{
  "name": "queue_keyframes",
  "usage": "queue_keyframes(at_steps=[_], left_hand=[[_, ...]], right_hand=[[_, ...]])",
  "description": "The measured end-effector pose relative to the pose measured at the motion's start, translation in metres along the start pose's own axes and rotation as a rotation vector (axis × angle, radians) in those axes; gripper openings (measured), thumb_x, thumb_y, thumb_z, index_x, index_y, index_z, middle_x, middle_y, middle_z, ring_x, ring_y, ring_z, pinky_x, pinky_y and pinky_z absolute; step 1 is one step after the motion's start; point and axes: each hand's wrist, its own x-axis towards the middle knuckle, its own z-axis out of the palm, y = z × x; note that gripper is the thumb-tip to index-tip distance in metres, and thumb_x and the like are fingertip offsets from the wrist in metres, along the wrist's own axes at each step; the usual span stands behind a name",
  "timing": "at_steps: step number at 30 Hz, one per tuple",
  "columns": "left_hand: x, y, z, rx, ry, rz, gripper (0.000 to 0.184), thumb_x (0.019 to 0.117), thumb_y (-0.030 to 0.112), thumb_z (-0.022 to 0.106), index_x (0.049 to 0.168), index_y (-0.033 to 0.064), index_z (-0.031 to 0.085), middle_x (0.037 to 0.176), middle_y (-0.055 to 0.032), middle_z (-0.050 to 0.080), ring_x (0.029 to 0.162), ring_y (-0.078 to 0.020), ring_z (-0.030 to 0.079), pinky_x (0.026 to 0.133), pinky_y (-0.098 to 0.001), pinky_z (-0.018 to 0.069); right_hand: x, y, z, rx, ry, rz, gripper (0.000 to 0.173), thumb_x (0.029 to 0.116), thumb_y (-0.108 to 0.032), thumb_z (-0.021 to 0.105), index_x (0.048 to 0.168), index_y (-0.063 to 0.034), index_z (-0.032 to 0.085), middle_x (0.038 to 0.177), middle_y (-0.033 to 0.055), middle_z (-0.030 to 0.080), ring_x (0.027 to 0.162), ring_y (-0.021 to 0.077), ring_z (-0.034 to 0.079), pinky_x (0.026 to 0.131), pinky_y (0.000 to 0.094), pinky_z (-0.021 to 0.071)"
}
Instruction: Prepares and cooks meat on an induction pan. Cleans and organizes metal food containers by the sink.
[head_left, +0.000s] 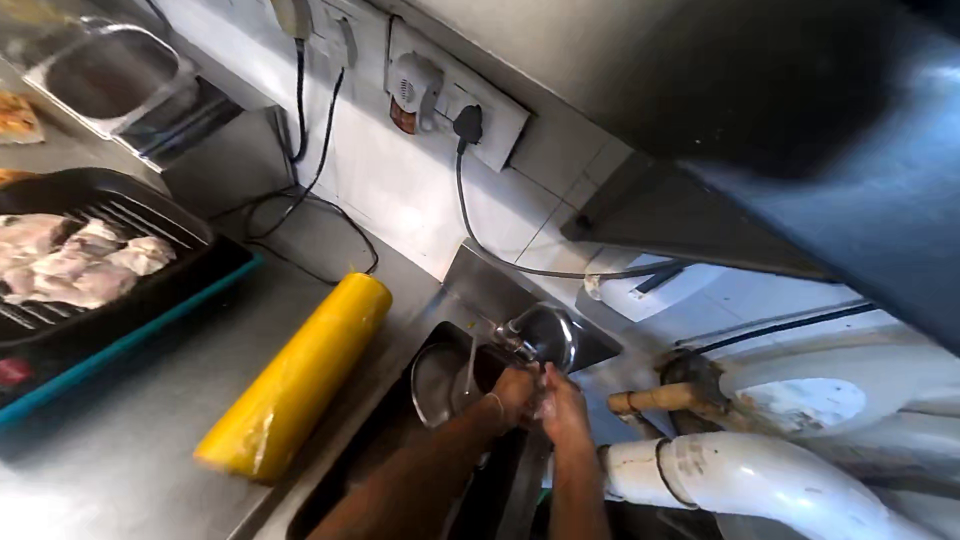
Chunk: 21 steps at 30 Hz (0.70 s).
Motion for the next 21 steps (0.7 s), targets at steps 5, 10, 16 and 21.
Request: queue_keyframes(at_steps=[5,10,16,21], left_hand=[[0.011,-0.017,0.039,-0.162,0.225,-0.1,0.053,0.1093,0.042,0.045,0.137,-0.002,0.057,0.135,-0.0235,0.061,0.124,-0.0328,0.059,0.104,-0.0515,0.0492],[0.026,0.003,0.016,-0.081,-0.028,-0.034,0.027,0.1062,0.019,0.053,0.113,-0.0047,0.064,0.099,-0.015,0.067,0.088,-0.0197,0.066,0.08,-0.0354,0.0568],[-0.042,0.034,0.033,-0.618,0.122,-0.129,0.037,0.1134,0.026,0.028,0.093,0.0066,0.052,0.065,-0.0029,0.05,0.053,-0.0114,0.05,0.051,-0.0249,0.048],[-0.059,0.059,0.032,-0.178,0.151,-0.206,0.028,0.1083,0.003,0.04,0.13,-0.0083,0.053,0.11,-0.0183,0.063,0.089,-0.0199,0.061,0.085,-0.0324,0.051]], right_hand=[[0.036,0.037,-0.003,-0.586,0.072,-0.332,0.028,0.1055,-0.014,0.053,0.122,0.0051,0.065,0.116,0.0172,0.069,0.11,0.0208,0.066,0.1,0.0359,0.0526],[-0.02,0.022,-0.007,-0.372,0.003,-0.338,0.02,0.0927,0.008,0.056,0.108,0.0089,0.068,0.104,0.0156,0.071,0.099,0.0175,0.068,0.09,0.0315,0.0564],[0.006,0.005,0.005,-0.338,0.019,-0.032,0.017,0.1079,-0.014,0.051,0.1,-0.001,0.059,0.068,0.0016,0.055,0.048,0.0046,0.045,0.043,0.0194,0.0401],[0.026,-0.013,-0.003,-0.502,-0.162,-0.3,0.016,0.0953,-0.013,0.069,0.101,0.0014,0.068,0.091,0.0108,0.069,0.084,0.0179,0.067,0.077,0.0351,0.0578]])
